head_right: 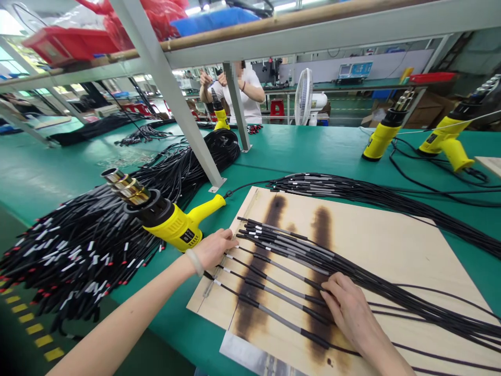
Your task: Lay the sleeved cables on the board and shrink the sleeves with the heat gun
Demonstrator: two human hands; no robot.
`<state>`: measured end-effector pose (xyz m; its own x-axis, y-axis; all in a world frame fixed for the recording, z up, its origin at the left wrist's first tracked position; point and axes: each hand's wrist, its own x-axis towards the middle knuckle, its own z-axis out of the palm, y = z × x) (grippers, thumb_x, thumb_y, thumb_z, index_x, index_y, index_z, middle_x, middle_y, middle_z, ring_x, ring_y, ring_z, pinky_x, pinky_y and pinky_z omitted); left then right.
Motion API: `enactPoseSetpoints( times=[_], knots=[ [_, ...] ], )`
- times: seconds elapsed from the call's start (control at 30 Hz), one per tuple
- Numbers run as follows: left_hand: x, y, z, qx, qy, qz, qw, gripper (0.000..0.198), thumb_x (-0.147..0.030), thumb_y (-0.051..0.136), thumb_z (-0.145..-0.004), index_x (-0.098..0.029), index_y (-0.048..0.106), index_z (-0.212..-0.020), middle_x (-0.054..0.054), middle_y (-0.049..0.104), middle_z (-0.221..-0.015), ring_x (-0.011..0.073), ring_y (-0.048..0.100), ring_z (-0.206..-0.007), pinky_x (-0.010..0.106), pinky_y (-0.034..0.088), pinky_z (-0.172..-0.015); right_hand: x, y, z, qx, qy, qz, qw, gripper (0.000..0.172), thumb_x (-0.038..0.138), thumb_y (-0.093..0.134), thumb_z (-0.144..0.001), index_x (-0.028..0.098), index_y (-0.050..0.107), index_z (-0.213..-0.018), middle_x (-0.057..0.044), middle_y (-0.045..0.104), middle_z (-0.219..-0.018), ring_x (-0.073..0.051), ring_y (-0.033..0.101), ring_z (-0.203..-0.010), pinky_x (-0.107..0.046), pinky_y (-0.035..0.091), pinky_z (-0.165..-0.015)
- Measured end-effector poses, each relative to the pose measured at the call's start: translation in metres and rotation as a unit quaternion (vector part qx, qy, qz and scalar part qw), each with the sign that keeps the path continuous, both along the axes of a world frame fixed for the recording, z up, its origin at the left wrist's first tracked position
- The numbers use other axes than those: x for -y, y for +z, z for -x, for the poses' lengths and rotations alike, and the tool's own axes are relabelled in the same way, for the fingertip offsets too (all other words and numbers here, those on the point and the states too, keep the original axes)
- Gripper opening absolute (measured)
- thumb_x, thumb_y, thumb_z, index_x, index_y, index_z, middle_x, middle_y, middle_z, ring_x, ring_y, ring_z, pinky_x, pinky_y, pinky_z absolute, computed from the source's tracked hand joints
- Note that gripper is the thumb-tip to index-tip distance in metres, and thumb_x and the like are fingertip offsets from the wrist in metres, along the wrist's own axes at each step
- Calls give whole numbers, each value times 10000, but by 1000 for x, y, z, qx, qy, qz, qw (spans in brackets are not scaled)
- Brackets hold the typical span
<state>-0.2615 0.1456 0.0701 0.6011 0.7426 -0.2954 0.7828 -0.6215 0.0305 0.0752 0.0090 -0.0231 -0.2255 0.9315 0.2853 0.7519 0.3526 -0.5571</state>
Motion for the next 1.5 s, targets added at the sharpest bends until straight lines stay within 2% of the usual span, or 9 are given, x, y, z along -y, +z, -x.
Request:
enactPoseSetpoints(
  times=[0.1, 0.2, 0.33, 0.43, 0.77, 1.07, 1.23, 1.4, 1.5],
  knots=[
    [5, 5, -8, -22, 5, -53, 998, 394, 2, 436, -731, -204, 583, -1034, 109, 516, -1020, 248, 503, -884, 358, 441, -699, 0, 4, -3, -2, -24, -8, 1000, 179, 334, 431, -927, 209, 526, -1011, -68, 535, -961, -201, 551, -870, -343, 474, -724],
    [8, 4, -22, 34, -20, -60, 997, 330, -12, 427, -755, -193, 591, -977, 77, 546, -1017, 211, 522, -909, 322, 445, -750, -1, 5, -7, 26, -47, -41, 998, 197, 339, 433, -927, 214, 499, -1065, -72, 526, -1009, -218, 529, -917, -369, 460, -755],
    [6, -10, -46, 52, -66, -17, 996, 198, -72, 446, -781, -162, 612, -842, 73, 588, -898, 203, 558, -865, 305, 462, -739, -5, -1, -11, 81, -42, -55, 994, 162, 257, 368, -946, 207, 507, -1012, -71, 518, -1001, -215, 518, -876, -379, 446, -742],
    [3, -20, -57, 53, -65, -47, 995, 196, -104, 423, -818, -162, 610, -820, 77, 578, -875, 203, 564, -826, 304, 464, -689, -8, -3, -13, 104, -38, -43, 993, 186, 217, 334, -946, 195, 509, -1007, -76, 512, -983, -212, 512, -849, -373, 442, -718],
    [-5, -28, -68, 54, -66, -97, 992, 206, -179, 430, -868, -159, 619, -788, 74, 544, -869, 187, 553, -805, 300, 460, -650, -17, -5, -20, 159, -44, -56, 985, 222, 203, 343, -915, 163, 560, -935, -90, 513, -880, -240, 490, -779, -368, 424, -612],
    [-28, -31, -83, 41, -50, -112, 992, 252, -135, 415, -863, -129, 628, -729, 102, 553, -888, 203, 561, -843, 325, 473, -718, -54, -8, -37, 161, -12, -69, 984, 228, 127, 343, -901, 123, 553, -990, -114, 501, -922, -240, 468, -834, -367, 441, -684],
    [-25, -27, -87, 45, -79, -106, 990, 227, -90, 403, -844, -147, 622, -847, 82, 567, -916, 197, 559, -844, 322, 468, -729, -48, -4, -34, 142, -3, -18, 990, 155, 181, 348, -915, 167, 502, -912, -85, 499, -881, -234, 465, -809, -371, 432, -678],
    [-21, -23, -91, 28, -122, -104, 987, 218, -78, 406, -827, -144, 614, -824, 80, 579, -878, 226, 551, -878, 349, 450, -732, -43, -5, -37, 196, -26, -36, 980, 146, 229, 360, -920, 189, 480, -992, -83, 505, -920, -260, 480, -841, -349, 410, -592],
    [-22, -21, -86, 19, -121, -110, 986, 200, -84, 420, -812, -150, 607, -839, 81, 577, -903, 222, 554, -842, 351, 434, -708, -44, -8, -42, 214, -26, -34, 976, 162, 257, 350, -925, 191, 493, -886, -75, 495, -855, -253, 484, -794, -349, 403, -582]
  ],
)
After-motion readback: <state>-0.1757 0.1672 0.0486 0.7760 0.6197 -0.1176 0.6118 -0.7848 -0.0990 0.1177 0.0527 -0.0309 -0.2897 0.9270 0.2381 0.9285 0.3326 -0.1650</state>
